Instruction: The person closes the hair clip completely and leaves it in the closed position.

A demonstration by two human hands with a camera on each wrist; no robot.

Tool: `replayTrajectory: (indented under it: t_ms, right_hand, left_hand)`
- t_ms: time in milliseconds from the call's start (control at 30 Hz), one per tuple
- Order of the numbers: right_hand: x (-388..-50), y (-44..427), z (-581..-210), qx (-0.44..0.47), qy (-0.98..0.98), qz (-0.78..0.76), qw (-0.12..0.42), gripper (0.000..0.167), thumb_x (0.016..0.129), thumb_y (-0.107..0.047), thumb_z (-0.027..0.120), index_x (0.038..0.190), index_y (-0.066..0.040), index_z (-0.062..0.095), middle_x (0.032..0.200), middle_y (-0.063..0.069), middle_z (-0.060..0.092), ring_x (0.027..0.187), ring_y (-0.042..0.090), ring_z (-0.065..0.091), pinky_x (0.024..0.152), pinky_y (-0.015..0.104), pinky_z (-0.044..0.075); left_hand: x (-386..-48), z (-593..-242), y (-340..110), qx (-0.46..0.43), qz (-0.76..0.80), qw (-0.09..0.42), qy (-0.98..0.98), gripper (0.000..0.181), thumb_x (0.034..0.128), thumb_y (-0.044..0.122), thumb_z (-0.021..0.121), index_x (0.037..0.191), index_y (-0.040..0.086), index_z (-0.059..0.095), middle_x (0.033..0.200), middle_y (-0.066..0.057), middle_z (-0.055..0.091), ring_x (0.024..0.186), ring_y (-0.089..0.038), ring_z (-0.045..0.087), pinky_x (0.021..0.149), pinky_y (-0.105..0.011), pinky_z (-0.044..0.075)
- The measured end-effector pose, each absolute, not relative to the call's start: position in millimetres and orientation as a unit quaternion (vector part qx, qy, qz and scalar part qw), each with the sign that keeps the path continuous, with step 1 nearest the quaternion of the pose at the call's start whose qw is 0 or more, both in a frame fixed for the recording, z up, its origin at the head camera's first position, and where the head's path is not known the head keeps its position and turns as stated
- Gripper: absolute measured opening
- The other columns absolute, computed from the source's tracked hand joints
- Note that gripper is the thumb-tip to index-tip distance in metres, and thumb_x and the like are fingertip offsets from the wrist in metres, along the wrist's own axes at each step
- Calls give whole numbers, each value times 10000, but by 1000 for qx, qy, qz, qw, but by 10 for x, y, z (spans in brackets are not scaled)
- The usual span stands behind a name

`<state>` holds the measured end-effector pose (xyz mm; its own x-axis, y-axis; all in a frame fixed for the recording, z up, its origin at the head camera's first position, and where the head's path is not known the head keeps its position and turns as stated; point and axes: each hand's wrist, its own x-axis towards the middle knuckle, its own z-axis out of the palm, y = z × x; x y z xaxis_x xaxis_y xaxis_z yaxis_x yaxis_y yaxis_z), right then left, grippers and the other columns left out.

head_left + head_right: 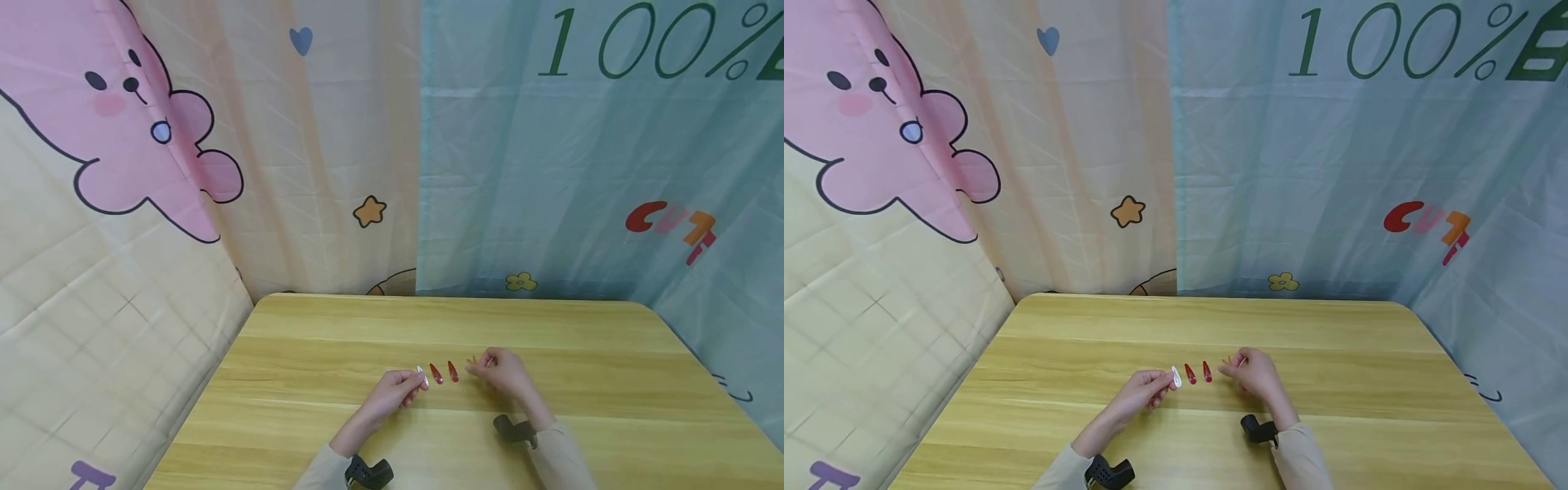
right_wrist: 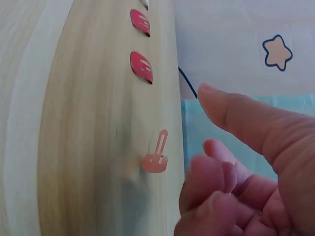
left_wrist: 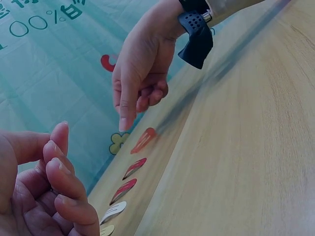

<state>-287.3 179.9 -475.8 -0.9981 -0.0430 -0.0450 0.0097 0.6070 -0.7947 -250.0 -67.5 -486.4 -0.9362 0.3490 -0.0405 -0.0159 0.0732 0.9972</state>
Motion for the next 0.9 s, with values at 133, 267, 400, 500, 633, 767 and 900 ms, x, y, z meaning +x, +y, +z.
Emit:
replayTrajectory:
  t_ms: [133,267,400,500,633,767,900]
  right_hand:
    - [-2871,1822,-4761,-1,892,-451,28,309,782,-254,792,795,-64,549,651,58,503,496,193,482,471,306,402]
    - [-2889,1847,-4798,0,890,-455,25,317,772,-229,800,832,-53,544,651,61,504,499,196,488,473,312,411]
    - [-2913,1874,-4851,2,890,-456,25,333,760,-200,810,868,-36,541,669,66,503,504,191,487,478,312,418]
    - [-2920,1885,-4874,7,891,-453,25,330,749,-187,816,868,-34,549,672,64,501,509,180,483,478,303,410]
    - [-2914,1889,-4888,10,892,-451,28,295,741,-174,817,840,-42,572,669,54,501,516,168,481,478,294,402]
    - [-2909,1888,-4898,11,895,-444,31,258,751,-175,808,811,-51,590,663,45,499,514,164,472,482,294,392]
    - [-2900,1884,-4891,14,898,-438,35,237,766,-177,799,797,-53,599,652,41,497,510,163,465,478,291,381]
  left_hand:
    - [-2498,-4864,-669,108,671,138,720,391,989,245,518,961,-131,618,644,35,478,540,-81,398,506,-196,318]
    - [-2495,-4864,-668,104,672,139,720,390,989,251,518,954,-123,622,644,34,482,537,-81,401,506,-197,321]
    - [-2496,-4871,-671,103,670,140,722,380,986,246,523,949,-118,625,645,36,483,537,-79,401,506,-197,321]
    - [-2505,-4879,-671,105,668,139,723,375,991,236,513,952,-120,624,647,35,479,541,-86,397,506,-200,317]
    - [-2494,-4858,-665,106,667,138,725,371,999,207,496,962,-144,610,647,37,472,546,-88,391,511,-202,311]
    - [-2415,-4729,-659,109,667,136,724,364,1001,171,487,968,-177,586,645,33,464,549,-89,385,518,-204,307]
    - [-2365,-4663,-652,119,670,127,722,360,1003,162,482,955,-181,577,643,36,454,548,-83,379,513,-198,295]
